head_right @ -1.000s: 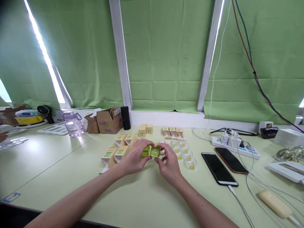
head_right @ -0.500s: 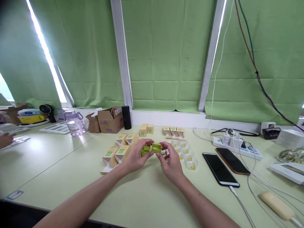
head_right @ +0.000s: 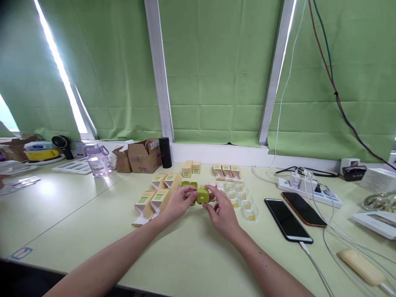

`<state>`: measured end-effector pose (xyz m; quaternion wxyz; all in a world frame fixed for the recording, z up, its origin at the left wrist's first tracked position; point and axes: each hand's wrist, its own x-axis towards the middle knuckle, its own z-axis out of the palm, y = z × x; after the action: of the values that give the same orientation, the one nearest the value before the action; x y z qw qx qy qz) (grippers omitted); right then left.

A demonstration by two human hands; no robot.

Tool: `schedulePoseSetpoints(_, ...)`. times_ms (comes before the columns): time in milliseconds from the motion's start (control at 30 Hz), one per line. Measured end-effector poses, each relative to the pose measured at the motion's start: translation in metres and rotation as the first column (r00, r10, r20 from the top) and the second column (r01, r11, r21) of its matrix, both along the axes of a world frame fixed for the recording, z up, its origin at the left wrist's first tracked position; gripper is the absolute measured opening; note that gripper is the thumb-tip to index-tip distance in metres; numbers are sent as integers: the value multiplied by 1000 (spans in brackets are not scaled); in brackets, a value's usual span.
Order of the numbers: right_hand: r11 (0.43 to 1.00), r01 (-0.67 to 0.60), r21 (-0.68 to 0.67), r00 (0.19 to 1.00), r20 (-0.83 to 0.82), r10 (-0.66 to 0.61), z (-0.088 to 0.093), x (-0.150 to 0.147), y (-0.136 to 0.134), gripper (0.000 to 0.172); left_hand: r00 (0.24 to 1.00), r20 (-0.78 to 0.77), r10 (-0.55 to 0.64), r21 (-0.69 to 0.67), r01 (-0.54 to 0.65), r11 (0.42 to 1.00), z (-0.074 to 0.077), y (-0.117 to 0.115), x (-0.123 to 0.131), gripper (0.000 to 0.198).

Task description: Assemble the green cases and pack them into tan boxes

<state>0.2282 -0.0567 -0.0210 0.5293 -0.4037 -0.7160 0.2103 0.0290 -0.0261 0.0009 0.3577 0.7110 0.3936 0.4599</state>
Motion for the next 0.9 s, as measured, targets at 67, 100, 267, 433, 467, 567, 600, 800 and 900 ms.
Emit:
schedulePoseSetpoints(67, 1000, -9, -22, 1000, -16, 9, 3, 0, -1, 44, 999, 31, -22, -26, 22, 999, 1, -1, 1, 44)
schedulePoseSetpoints(100, 999, -17, -35, 1000, -25, 16, 4, -1, -2, 43, 999, 41, -29, -37, 31, 999, 2, -1, 2, 45)
schedulePoseSetpoints(267, 990, -98, -98, 993, -81, 90, 5, -1, -1, 45, 999, -35, -27, -7, 27, 1000, 5, -3, -1, 51)
schedulePoseSetpoints(433, 971, -192, -140, 966, -203, 162, 1, 1, 4, 47, 986, -160, -40, 111, 59, 992, 8, -7, -4, 49)
schedulePoseSetpoints(467, 965, -216, -151, 957, -231, 178, 1, 1, 5, 48, 984, -173, -46, 125, 68, 990, 8, -8, -4, 45)
schedulePoseSetpoints(567, 948, -271, -166, 928, -305, 212, -1, 1, 8, 50, 980, -193, -57, 154, 88, 984, 11, -11, -3, 32)
schedulePoseSetpoints(600, 945, -282, -164, 921, -324, 219, -2, 1, 9, 51, 979, -193, -60, 157, 91, 983, 12, -11, -2, 28)
schedulePoseSetpoints(800, 931, -330, -155, 884, -397, 247, -4, 1, 11, 51, 974, -228, 1, 227, 52, 972, 9, -12, -3, 16)
schedulePoseSetpoints(900, 920, -355, -163, 866, -429, 258, -1, 1, 10, 51, 970, -220, 102, 341, -22, 940, 7, -12, -4, 7)
